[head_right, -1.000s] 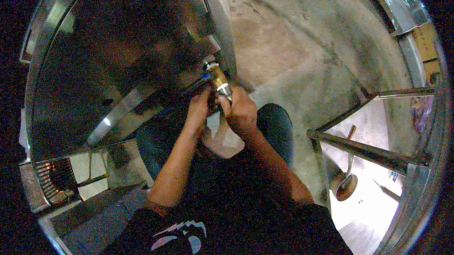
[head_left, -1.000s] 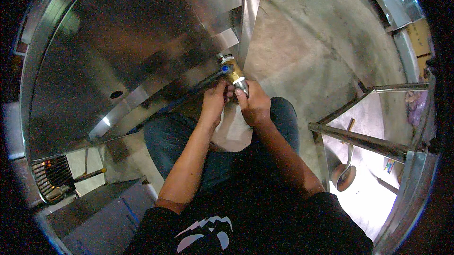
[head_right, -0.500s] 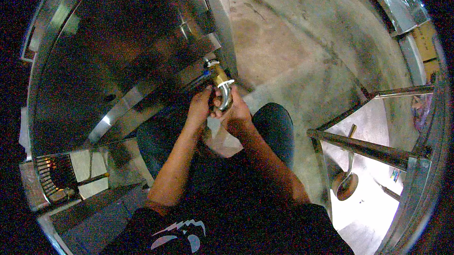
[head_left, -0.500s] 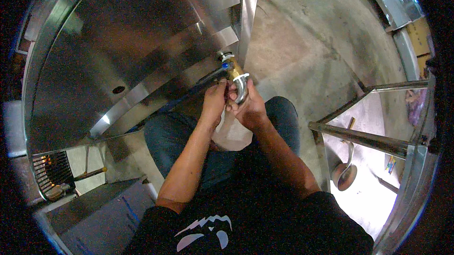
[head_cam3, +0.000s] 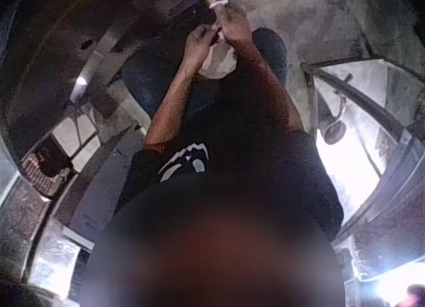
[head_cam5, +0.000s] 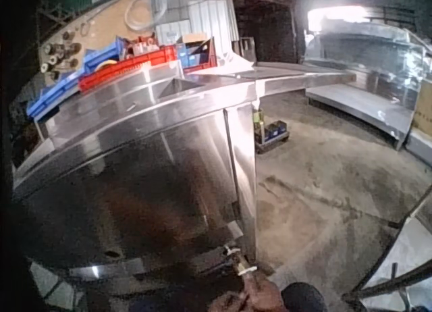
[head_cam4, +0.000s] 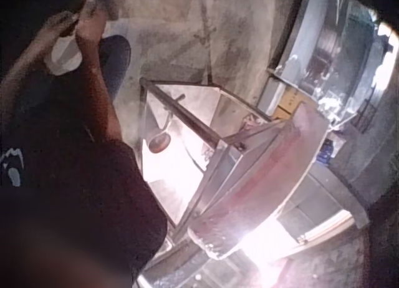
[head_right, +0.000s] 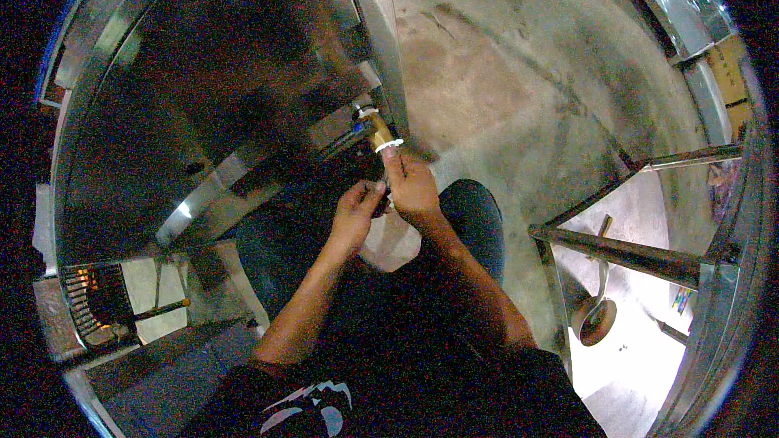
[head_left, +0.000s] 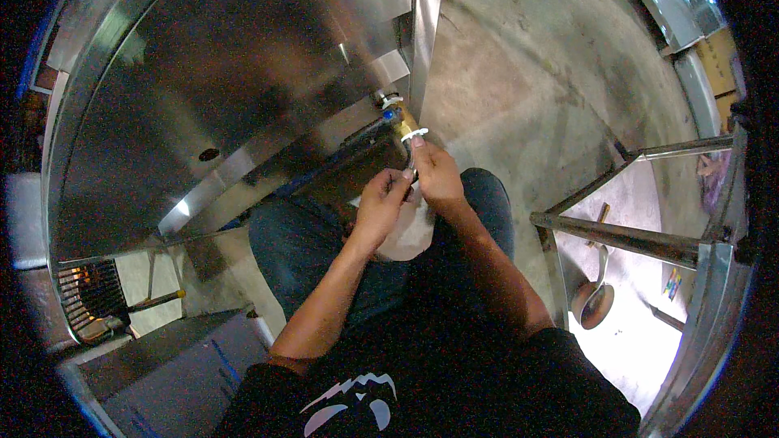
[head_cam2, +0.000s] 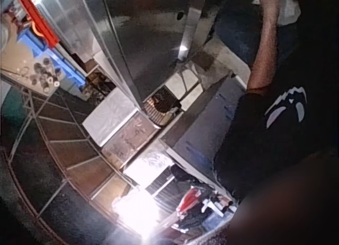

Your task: The person wraps a metal pipe with pink tape, then kneels to attach the pipe to a brass valve on a stainless steel appliance. They place a perforated metal tray into the unit and press buttons on the control panel.

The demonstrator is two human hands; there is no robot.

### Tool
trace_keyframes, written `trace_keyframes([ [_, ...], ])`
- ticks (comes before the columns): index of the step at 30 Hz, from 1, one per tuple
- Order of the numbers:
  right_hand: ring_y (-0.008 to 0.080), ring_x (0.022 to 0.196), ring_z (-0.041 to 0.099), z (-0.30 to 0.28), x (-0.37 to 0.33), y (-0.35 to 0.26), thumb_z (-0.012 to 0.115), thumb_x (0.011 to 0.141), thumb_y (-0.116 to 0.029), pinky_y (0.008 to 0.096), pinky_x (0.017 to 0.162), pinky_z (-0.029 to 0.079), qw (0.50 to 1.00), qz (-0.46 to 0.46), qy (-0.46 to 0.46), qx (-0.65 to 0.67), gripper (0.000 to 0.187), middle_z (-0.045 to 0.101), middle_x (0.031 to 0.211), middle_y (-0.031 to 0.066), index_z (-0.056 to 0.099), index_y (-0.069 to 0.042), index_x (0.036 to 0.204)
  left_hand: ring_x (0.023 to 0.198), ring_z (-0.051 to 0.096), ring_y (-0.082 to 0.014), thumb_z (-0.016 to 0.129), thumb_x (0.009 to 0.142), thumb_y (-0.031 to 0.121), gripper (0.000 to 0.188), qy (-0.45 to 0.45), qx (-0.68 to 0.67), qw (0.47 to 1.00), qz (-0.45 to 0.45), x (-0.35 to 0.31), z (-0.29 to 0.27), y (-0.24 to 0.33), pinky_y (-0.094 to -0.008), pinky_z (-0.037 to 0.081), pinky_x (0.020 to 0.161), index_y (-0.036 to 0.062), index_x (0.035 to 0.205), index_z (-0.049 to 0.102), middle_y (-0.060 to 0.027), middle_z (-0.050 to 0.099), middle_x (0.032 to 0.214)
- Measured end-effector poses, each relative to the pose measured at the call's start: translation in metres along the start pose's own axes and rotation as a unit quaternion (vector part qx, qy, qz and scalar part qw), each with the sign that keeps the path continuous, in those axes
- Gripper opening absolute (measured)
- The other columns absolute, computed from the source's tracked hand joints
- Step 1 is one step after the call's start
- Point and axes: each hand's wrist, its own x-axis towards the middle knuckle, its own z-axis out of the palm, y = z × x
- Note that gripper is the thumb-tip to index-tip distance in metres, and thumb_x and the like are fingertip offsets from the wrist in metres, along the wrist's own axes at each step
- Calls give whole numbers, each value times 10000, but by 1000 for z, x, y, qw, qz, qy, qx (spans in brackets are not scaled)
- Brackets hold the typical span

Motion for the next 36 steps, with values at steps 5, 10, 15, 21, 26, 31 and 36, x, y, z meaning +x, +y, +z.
trace_keyframes([
  [5,271,796,594,4,9,31,421,1050,-479,395,745,473,995,-63,-11,77,530,646,895,140,641,3,1032,714,542,-102,626,992,346,320,13,-63,998,-7,1,6,-1,-264,426,651,28,963,642,-7,615,797],
  [10,133,754,547,2,10,31,426,1050,-493,297,680,446,977,10,-66,203,503,612,857,9,643,-41,1019,680,483,-87,642,979,354,332,35,-44,997,51,3,11,-3,-278,388,609,48,853,612,8,556,740],
  [15,113,719,540,4,3,32,415,1040,-540,273,644,430,934,117,-84,327,496,584,812,0,620,-93,979,642,416,-85,645,961,402,361,44,97,992,70,8,7,-5,-293,340,564,94,787,574,37,500,703],
  [21,136,755,542,17,10,41,388,1036,-570,304,637,435,939,79,-59,329,558,596,842,22,628,-68,1008,679,558,-171,620,965,435,443,14,249,967,51,1,-4,29,-358,426,611,9,846,634,-78,611,730],
  [26,132,771,526,2,7,27,461,1032,-509,319,650,445,965,27,-45,259,510,588,853,19,636,-32,1076,776,638,-222,580,993,402,435,13,282,959,14,-9,-4,50,-373,484,722,-26,999,660,-147,685,851],
  [31,161,785,610,-2,10,11,586,999,-385,307,661,483,956,15,-123,265,387,652,895,55,606,-13,1103,872,635,-202,526,1033,321,404,26,101,991,82,-3,13,19,-346,491,804,-37,1198,614,-145,699,985],
  [36,184,763,672,12,12,10,569,1002,-291,323,632,523,985,12,-66,157,299,710,903,109,538,-21,1124,1145,595,-217,480,1054,278,454,-17,59,994,93,7,1,-12,-344,445,1016,-47,1368,514,-164,621,1269],
])
